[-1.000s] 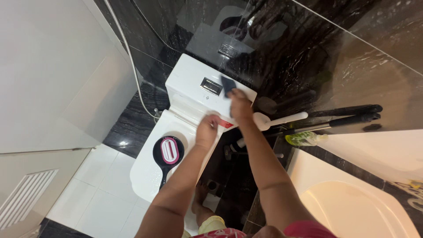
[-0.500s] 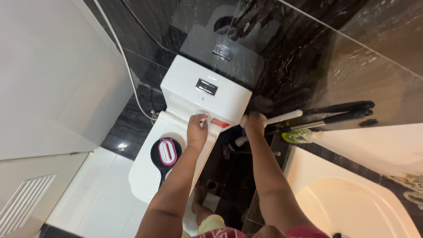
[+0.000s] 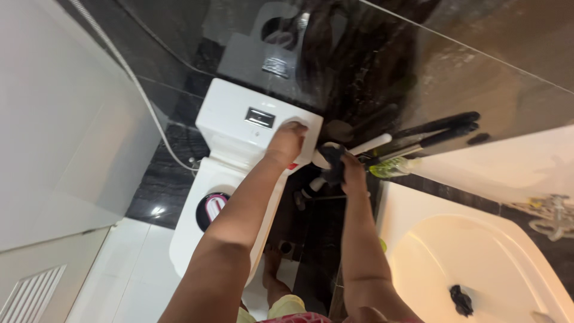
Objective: The person cleans a toilet by first pouring liquid cleaner into the bowl, then scrubbing the interior and exterior surfaces with a pink scrubber. They rinse the scrubber and a black ladle at the sink, then wipe the toilet tank and seat with a dark cloth.
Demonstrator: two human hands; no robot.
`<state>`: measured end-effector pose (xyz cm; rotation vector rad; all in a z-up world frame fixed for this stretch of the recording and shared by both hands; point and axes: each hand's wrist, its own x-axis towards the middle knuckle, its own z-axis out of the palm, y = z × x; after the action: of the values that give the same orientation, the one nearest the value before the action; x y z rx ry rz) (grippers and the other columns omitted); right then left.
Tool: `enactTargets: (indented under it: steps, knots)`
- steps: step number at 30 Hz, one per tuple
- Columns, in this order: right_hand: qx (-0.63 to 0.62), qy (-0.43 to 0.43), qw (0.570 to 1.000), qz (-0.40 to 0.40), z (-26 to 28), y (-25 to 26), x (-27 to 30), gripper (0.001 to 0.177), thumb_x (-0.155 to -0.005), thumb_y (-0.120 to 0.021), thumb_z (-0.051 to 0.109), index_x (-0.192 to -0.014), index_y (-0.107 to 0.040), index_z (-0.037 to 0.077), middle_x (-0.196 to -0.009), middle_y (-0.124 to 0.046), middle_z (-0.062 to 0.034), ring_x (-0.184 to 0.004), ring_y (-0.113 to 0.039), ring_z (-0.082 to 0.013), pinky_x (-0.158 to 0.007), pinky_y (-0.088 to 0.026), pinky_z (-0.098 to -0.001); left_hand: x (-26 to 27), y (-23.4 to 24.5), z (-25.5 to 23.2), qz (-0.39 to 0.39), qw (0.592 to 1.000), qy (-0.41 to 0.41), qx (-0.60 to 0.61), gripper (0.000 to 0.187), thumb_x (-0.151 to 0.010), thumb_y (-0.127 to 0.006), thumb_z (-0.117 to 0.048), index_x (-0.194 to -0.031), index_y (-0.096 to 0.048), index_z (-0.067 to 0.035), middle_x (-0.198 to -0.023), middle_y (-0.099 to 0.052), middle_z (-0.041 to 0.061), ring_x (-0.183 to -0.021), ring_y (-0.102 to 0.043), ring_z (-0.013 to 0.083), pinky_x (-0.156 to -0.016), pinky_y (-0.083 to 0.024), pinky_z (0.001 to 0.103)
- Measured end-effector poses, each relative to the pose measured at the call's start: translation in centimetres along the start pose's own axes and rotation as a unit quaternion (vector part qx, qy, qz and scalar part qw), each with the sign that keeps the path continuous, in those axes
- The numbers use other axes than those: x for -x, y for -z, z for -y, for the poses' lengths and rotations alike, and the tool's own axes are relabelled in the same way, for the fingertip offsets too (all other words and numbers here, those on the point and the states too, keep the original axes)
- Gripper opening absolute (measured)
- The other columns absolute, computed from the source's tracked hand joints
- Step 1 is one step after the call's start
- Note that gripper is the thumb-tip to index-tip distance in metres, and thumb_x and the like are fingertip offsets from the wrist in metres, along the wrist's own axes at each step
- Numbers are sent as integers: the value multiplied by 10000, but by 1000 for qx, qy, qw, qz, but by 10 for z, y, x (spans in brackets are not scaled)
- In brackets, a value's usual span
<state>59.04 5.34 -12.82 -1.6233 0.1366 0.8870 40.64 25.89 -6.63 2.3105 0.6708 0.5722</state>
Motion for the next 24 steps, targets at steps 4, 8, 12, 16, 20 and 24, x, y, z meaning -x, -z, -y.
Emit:
enactTargets:
  steps: [4, 8, 12, 16, 20, 24]
  knots:
    - [-194, 60, 977, 67, 12, -27, 8, 398, -997, -542, 145, -1353, -605, -20, -1104, -695, -163, -914, -696, -293, -788, -568, -437, -29, -53, 7, -30, 972, -115, -201, 475, -725, -576, -58, -1161, -758, -111, -1349, -648, 133, -1292, -545, 350, -1039, -396, 480]
    - [-73, 131, 989, -18, 0, -39, 13, 393, -999, -567, 154, -1365, -610, 16, -1142, -710, -100, -1026, -663, -262, -876, -530, -379, -48, -68, 34, -16, 973, -65, -220, 375, -865, -543, -43, -1189, -731, -61, -1361, -657, 145, -1311, -568, 293, -1101, -413, 398]
    - [381, 427, 820, -33, -22, -94, -3, 398, -925, -563, 59, -1317, -609, 7, -1332, -623, -216, -1230, -603, -369, -1050, -502, -420, -47, -37, 38, -75, 992, 2, -105, 245, -907, -575, -61, -1086, -742, -58, -1295, -680, 156, -1298, -585, 317, -1133, -425, 399]
    - [569, 544, 610, -88, -10, -163, -25, 469, -876, -593, -9, -1344, -593, 2, -1451, -535, -243, -1341, -490, -396, -1085, -387, -512, -10, 34, 48, -273, 962, 25, -18, 343, -822, -570, 50, -1116, -724, -33, -1222, -684, 188, -1223, -616, 366, -1082, -478, 424]
    - [565, 473, 675, 29, 29, -227, -28, 453, -905, -569, -4, -1341, -635, 102, -1465, -575, -129, -1370, -506, -337, -1163, -406, -403, 66, 108, 74, -324, 924, 165, 114, 331, -908, -600, 47, -1205, -701, -59, -1217, -679, 163, -1132, -655, 329, -966, -520, 385]
    - [646, 333, 683, 70, 33, -288, -21, 416, -949, -575, 94, -1361, -613, 133, -1473, -542, -109, -1383, -485, -307, -1159, -386, -402, 134, 155, 99, -351, 901, 237, 89, 255, -969, -613, 27, -1198, -703, -40, -1242, -675, 173, -1149, -646, 294, -968, -512, 348]
